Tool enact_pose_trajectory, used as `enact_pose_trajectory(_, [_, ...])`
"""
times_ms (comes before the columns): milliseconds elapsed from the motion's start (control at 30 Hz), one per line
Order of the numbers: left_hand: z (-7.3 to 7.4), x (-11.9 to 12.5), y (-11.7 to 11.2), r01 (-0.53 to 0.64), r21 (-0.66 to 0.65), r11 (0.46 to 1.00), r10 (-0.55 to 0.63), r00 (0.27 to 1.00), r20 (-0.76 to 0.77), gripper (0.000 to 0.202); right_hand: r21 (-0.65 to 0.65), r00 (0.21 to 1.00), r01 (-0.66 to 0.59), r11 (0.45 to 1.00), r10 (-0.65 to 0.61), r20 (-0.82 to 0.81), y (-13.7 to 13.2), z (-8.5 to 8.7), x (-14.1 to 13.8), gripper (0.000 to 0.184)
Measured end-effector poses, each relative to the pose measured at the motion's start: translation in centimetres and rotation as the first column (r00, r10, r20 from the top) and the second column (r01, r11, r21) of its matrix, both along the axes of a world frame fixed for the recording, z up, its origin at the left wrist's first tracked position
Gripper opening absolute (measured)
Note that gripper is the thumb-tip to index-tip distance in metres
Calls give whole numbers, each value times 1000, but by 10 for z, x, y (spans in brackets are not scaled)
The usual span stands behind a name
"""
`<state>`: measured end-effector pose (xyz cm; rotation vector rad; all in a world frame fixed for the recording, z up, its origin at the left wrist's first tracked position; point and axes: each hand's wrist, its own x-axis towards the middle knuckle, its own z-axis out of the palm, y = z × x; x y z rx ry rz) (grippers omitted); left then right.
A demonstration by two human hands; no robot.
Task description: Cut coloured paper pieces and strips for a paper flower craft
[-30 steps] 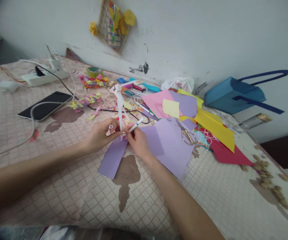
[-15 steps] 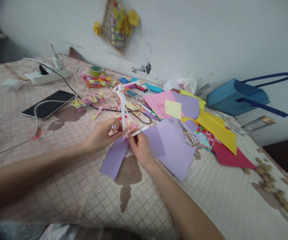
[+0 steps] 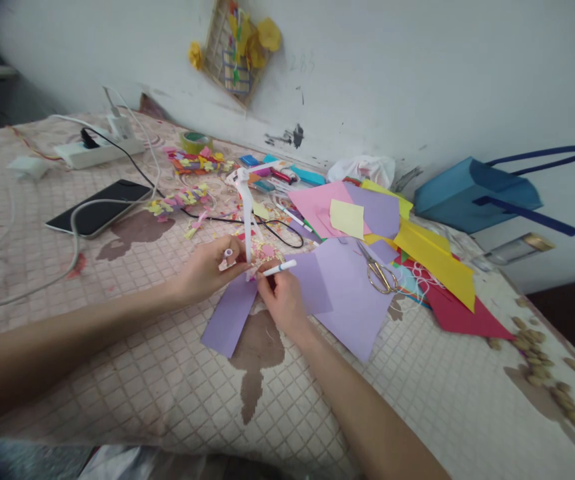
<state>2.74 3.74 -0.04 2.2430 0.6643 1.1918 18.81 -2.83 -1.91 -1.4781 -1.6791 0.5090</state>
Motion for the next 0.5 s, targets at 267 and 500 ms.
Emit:
enact_pose_trajectory(267, [-1, 0, -1, -20, 0, 1000, 20, 1000, -6, 19, 52, 992, -47, 998, 41, 123, -4, 4, -1, 11])
enact_pose_trajectory(500, [-1, 0, 0, -18, -11, 1000, 18, 1000, 4, 21, 79, 977, -113, 990, 97, 189, -5, 4, -2, 11])
